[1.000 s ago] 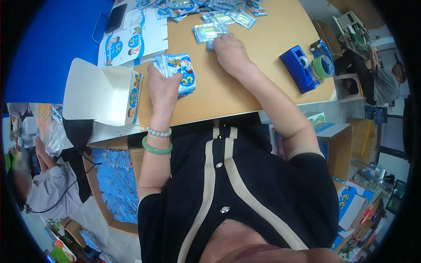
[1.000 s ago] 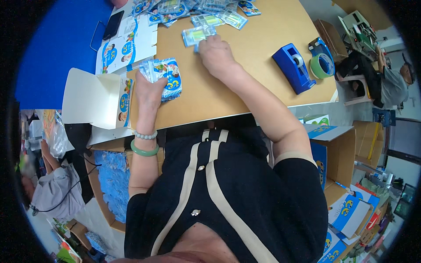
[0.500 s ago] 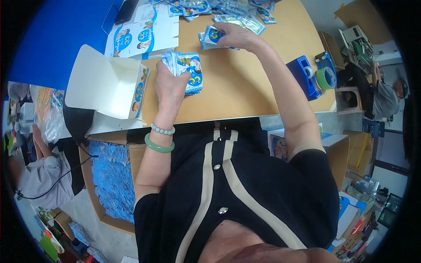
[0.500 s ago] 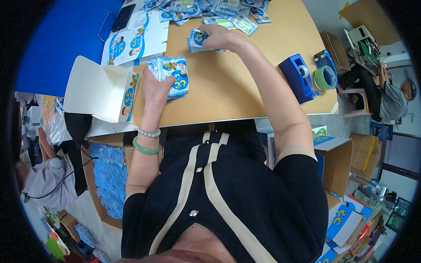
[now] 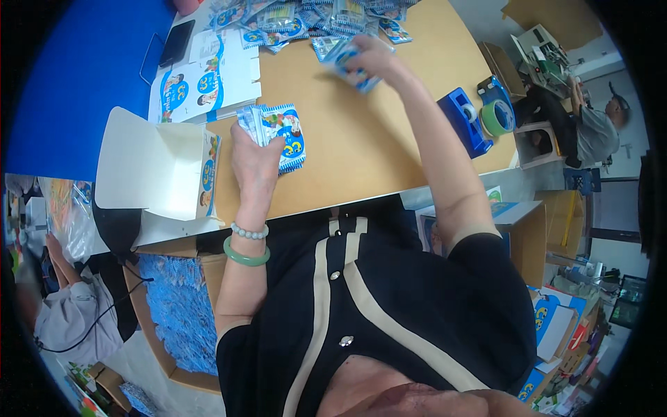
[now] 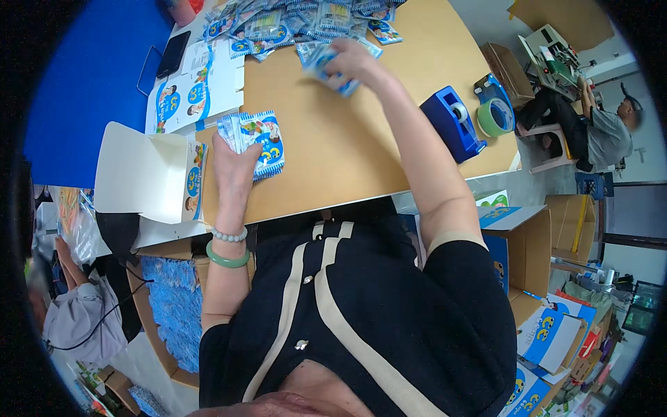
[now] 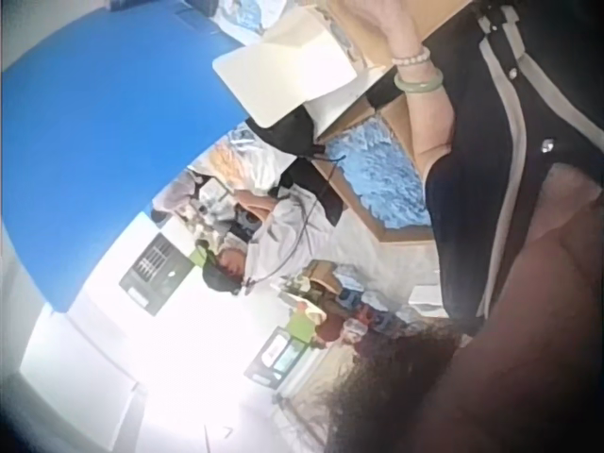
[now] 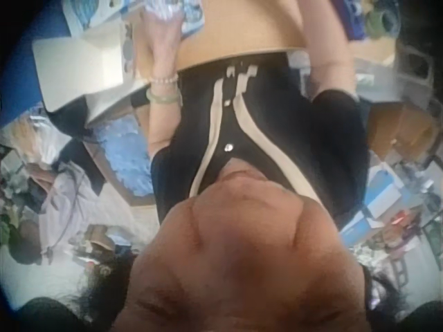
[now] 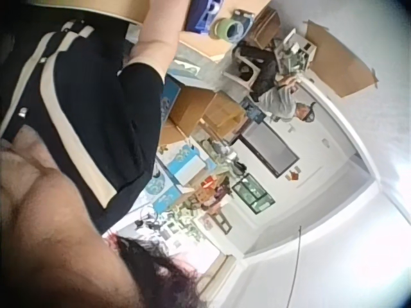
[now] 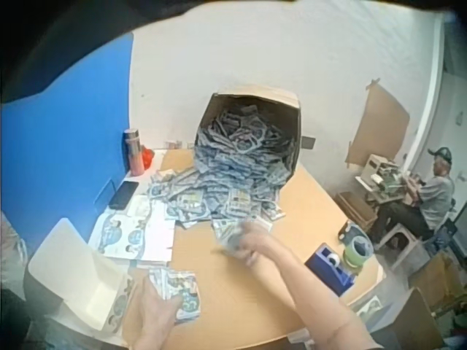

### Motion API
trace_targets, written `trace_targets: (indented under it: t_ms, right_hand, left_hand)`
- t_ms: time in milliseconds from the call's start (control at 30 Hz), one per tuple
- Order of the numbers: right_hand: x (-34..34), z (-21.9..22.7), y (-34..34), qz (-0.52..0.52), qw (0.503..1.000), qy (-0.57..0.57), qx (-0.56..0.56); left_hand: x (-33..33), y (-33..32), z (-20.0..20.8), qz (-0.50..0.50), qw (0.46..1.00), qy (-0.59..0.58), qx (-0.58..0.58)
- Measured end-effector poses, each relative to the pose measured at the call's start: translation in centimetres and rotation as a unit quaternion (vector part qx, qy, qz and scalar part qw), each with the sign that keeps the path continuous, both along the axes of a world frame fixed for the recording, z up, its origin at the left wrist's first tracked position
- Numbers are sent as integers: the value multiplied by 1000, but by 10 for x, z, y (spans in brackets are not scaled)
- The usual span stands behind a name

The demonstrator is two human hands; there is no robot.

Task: Sorting small packets and placing them into cardboard boxes at a packaging station.

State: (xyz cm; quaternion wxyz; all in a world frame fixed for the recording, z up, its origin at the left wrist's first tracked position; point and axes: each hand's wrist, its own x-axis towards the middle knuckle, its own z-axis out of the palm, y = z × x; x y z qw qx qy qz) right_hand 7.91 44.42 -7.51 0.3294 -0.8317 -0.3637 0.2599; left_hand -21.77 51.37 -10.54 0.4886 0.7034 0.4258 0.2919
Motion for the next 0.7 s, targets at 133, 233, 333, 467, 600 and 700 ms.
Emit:
trace_targets:
  t_ms: [133, 233, 333, 467, 600, 700]
  right_hand:
    - [70, -24, 1, -72, 949, -308, -7]
    - [44, -26, 3, -172, 914, -347, -120]
    - [63, -45, -25, -186, 976, -111, 22]
    - [52, -22, -46, -133, 982, 89, 96]
    - [40, 5, -35, -42, 996, 39, 72]
    - [22, 7, -13, 12, 998, -46, 43]
  left_hand:
    - [5, 0, 3, -15, 1000, 7, -14]
    - [5, 0, 5, -5, 1000, 11, -23]
    - [6, -5, 16, -8, 1000, 17, -16]
    - [2, -5, 23, -6, 999, 15, -46]
    - [3, -3, 17, -12, 1000, 15, -24]
    - [3, -5, 15, -12, 1000, 4, -25]
